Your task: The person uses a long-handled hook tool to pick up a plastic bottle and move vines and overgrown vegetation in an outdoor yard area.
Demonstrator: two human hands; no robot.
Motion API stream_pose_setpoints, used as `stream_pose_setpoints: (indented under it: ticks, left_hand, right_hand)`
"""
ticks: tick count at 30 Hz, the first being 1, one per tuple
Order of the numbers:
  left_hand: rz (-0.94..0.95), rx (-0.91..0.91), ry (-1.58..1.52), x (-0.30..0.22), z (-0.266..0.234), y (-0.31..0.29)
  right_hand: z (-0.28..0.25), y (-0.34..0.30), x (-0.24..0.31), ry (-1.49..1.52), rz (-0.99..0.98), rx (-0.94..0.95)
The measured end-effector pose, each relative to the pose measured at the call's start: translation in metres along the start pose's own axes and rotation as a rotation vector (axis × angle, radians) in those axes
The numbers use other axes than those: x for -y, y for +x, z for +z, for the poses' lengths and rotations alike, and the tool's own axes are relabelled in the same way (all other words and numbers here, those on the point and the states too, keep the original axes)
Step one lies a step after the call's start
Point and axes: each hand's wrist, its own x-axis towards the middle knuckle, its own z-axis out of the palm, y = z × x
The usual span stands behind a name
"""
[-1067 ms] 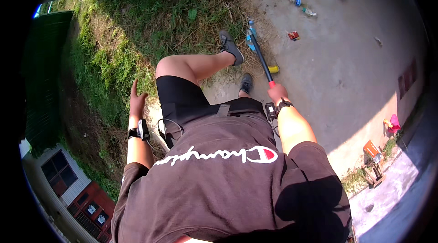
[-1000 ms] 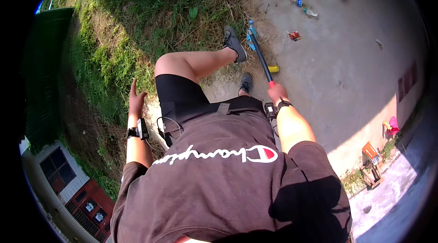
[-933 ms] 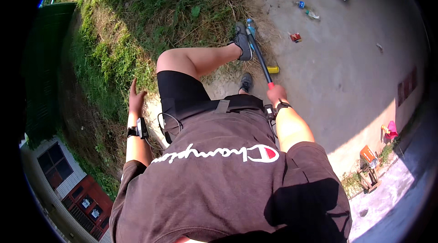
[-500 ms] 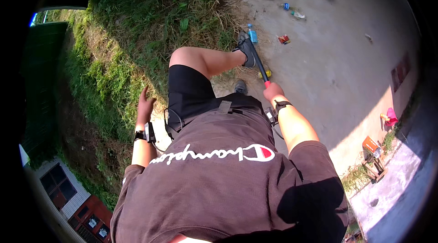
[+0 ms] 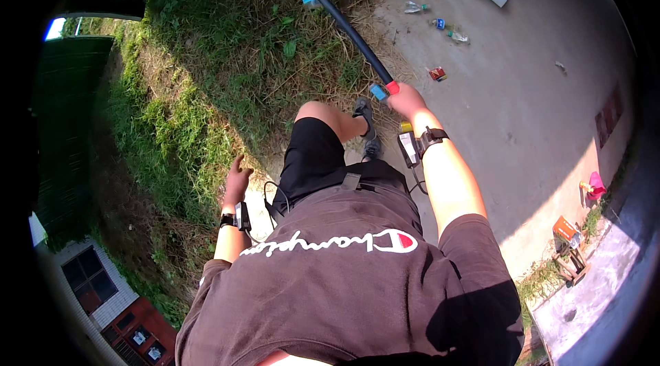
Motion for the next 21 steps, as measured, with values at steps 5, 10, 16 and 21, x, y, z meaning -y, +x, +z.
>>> stream_pose_setpoints:
  ticks: [5, 10, 16, 21]
  left_hand:
    - [0.103, 0.216, -0.347, -0.038, 0.019, 0.019]
    - [-0.073, 0.667, -0.439, -0.153, 0.099, 0.003]
    - [-0.28, 0.534, -0.795, -0.143, 0.17, 0.062]
    - [-0.232, 0.249, -0.351, -0.042, 0.1, 0.103]
  right_hand:
    - [0.037, -0.032, 0.002, -0.049, -0.017, -0.06]
    - [0.118, -0.066, 0.056, -0.124, -0.097, -0.101]
    - [0.198, -0.065, 0.076, 0.01, -0.395, 0.199]
    - [0.147, -0.061, 0.032, 0.198, -0.02, 0.485]
